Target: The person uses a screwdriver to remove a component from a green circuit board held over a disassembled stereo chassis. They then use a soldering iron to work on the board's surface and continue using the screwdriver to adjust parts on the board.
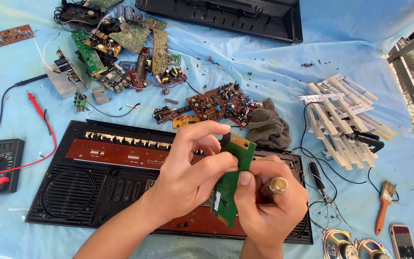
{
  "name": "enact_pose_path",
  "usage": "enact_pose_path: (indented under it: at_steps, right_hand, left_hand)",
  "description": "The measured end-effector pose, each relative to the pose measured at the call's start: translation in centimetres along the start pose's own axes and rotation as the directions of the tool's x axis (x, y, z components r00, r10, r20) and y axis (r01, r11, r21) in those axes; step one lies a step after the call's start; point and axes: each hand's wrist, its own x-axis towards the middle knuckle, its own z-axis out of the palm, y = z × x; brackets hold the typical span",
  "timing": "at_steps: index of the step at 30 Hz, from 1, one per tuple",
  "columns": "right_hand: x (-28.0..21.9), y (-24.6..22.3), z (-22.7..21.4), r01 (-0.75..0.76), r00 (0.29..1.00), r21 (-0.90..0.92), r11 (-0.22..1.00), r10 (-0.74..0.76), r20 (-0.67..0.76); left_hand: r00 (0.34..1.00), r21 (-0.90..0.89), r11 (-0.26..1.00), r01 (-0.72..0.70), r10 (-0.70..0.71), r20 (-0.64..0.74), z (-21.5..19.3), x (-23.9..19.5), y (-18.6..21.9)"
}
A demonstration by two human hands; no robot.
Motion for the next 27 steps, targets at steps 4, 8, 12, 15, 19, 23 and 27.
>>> enact_pose_path:
  at_steps: [4, 8, 12, 15, 19, 23, 27]
  right_hand:
    - [0.1, 0.0, 0.1, -0.013, 1.0, 0.014, 1.0, 0.013, -0.002]
    - [0.6, -0.4, -0.1, -0.044, 0.999, -0.015, 0.999, 0.045, 0.017]
    - [1.1, -0.6, -1.2, -0.033, 0.996, -0.038, 0.999, 0.036, 0.082]
    - [0.8, -0.9, -0.8, -0.011, 1.0, 0.052, 0.999, 0.01, 0.026]
    - [0.8, -2.1, -1.1, 0.014, 1.0, 0.099, 0.995, -0.016, 0.022]
    - [0.5, -2.4, -0.9, 0.071, 0.997, 0.134, 0.988, -0.066, -0.041]
    - [0.2, -2.7, -0.6, 0.063, 0.997, 0.174, 0.983, -0.053, -0.059]
  left_hand:
    - [0.999, -0.026, 0.999, 0.038, -0.038, 0.01, 0.0, 0.0, -0.1]
    - [0.999, -0.015, 1.0, 0.017, -0.017, 0.032, 0.1, -0.3, -0.8]
    - [0.998, 0.057, 0.997, -0.058, 0.059, -0.03, 0.7, 0.2, -0.8]
    - [0.991, 0.111, 0.991, -0.076, 0.087, -0.105, 0.8, -0.8, -1.4]
    - [0.99, 0.066, 0.992, -0.103, 0.109, -0.093, 0.9, -1.5, -1.0]
    - [0.986, 0.111, 0.993, -0.047, 0.064, -0.155, 1.2, -2.4, -0.8]
    - [0.982, 0.15, 0.989, 0.007, 0.022, -0.19, 1.2, -2.7, -0.6]
